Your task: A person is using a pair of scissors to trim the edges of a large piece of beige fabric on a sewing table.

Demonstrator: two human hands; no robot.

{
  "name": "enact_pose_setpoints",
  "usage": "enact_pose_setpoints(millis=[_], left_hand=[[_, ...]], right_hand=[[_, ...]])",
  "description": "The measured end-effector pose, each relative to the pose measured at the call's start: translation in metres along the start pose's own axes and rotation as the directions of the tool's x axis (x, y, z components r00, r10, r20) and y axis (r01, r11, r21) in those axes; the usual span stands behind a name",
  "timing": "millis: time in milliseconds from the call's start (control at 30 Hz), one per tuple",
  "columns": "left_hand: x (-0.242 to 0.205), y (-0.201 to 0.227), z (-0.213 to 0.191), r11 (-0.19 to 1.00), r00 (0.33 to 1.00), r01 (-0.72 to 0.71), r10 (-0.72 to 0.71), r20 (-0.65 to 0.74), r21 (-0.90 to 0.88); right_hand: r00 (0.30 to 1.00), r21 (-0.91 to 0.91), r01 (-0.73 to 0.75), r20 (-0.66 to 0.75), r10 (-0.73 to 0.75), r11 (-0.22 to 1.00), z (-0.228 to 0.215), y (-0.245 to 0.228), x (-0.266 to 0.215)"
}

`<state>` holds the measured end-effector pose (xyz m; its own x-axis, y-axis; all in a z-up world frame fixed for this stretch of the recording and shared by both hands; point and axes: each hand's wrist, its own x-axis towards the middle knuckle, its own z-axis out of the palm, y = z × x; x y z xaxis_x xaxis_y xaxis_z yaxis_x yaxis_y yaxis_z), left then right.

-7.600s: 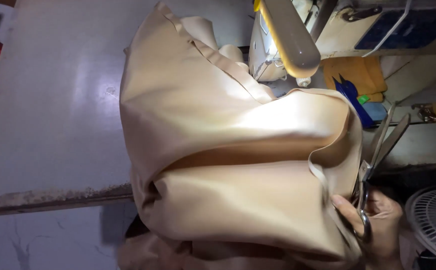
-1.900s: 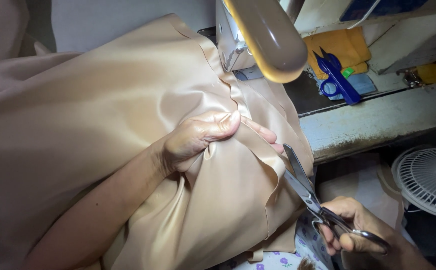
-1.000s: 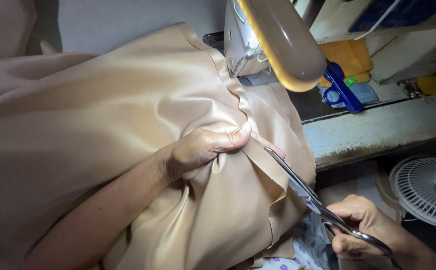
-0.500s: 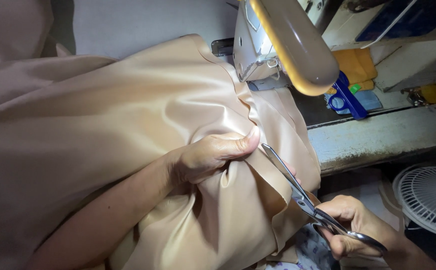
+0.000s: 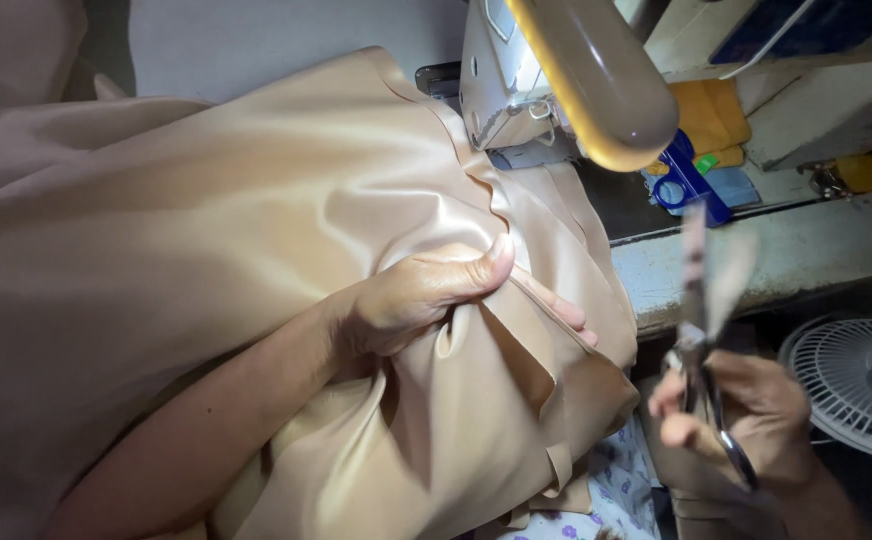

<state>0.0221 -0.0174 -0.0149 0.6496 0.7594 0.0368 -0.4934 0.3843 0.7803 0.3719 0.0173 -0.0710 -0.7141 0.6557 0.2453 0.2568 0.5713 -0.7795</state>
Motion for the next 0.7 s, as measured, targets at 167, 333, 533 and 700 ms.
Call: enact_pose_setpoints(millis=[167, 333, 533, 700], left_hand=[[0.002, -0.001, 0.004, 0.997, 0.998, -0.065, 0.064, 0.019, 0.046], [0.005, -0.001, -0.001, 0.94, 0.985, -0.016, 0.072, -0.154, 0.342], [0.001, 0.021, -0.025, 0.446, 0.947, -0.202, 0.317, 0.057, 0.872], [-0.021, 0.062, -0.025, 0.016, 0.908, -0.241, 0.356, 0.22, 0.97]], right_hand=[[0.972, 0.501, -0.009, -0.201, 0.126, 0.866, 0.029, 0.02, 0.004], [0.921, 0.198, -0.255, -0.248, 0.3, 0.946, 0.038, -0.001, 0.009], [0.875, 0.23, -0.355, -0.259, 0.408, 0.906, 0.013, -0.018, 0.005], [0.826, 0.12, -0.451, -0.318, 0.465, 0.884, 0.004, -0.013, -0.012]])
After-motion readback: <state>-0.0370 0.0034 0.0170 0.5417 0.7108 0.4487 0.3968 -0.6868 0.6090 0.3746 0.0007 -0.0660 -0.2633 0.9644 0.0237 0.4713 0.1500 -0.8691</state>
